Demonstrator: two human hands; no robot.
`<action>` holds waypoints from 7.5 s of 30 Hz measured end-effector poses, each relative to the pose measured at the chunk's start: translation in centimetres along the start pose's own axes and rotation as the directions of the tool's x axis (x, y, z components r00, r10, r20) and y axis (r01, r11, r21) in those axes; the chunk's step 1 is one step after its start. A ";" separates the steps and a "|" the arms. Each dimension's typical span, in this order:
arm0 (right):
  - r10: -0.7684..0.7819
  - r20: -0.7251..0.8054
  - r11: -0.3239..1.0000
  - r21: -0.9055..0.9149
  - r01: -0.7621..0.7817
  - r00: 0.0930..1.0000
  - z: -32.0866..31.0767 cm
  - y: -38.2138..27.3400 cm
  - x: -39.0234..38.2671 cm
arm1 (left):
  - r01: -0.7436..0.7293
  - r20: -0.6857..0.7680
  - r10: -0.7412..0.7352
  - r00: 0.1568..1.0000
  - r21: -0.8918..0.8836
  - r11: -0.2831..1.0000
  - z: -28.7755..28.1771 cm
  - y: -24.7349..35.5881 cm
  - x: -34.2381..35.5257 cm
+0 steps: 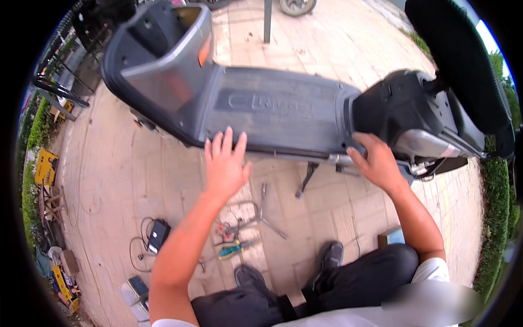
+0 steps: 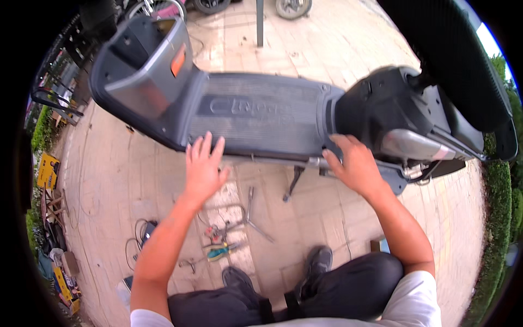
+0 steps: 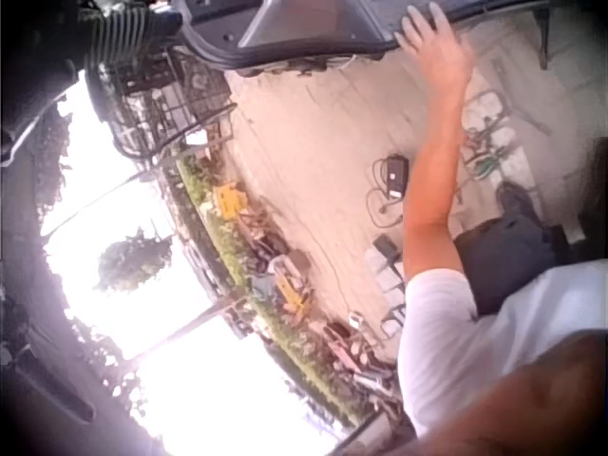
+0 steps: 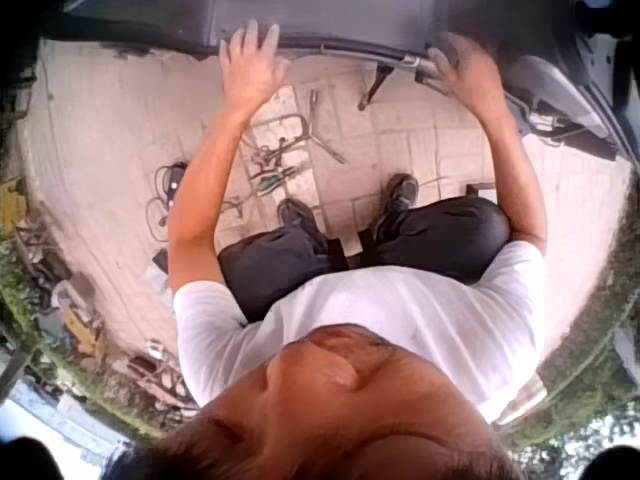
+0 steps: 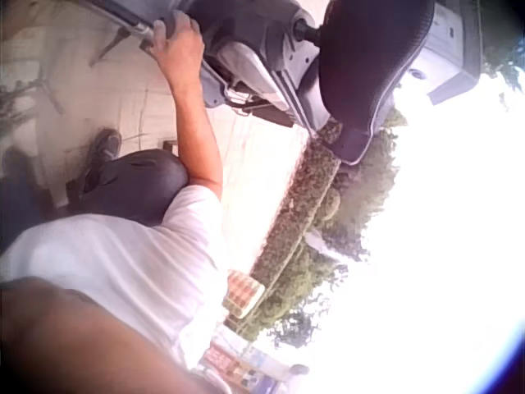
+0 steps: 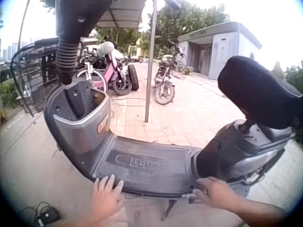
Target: The person removes batteries from the scooter chassis by hand and places them on the ground. They then place a floorboard cover over the compartment and secure it using a screwdriver.
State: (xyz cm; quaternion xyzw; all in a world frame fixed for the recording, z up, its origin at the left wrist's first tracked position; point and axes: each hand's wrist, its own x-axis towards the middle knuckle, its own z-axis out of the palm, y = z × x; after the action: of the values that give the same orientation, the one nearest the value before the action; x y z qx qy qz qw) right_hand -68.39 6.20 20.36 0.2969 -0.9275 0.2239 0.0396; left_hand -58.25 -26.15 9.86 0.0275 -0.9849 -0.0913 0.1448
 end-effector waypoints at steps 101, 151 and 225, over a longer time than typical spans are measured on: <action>-0.059 -0.032 0.991 -0.125 0.054 0.998 -7.4 3.1 18.8 | 0.141 0.232 -0.048 0.971 -0.404 0.904 5.5 16.5 26.3; 0.019 0.222 0.906 -0.415 0.077 0.975 -9.3 2.4 22.5 | -0.005 0.003 0.061 0.998 -0.992 0.125 3.9 17.2 27.6; 0.106 0.087 0.969 -0.234 -0.083 0.991 -8.5 3.5 21.4 | 0.137 0.107 -0.134 0.985 -0.016 0.991 0.2 -3.2 17.7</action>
State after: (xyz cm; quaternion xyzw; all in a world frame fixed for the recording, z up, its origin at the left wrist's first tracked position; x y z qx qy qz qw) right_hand -88.45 1.01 31.04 0.2565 -0.9610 0.1018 0.0173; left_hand -75.12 -30.65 14.05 0.0878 -0.9859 -0.1135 0.0862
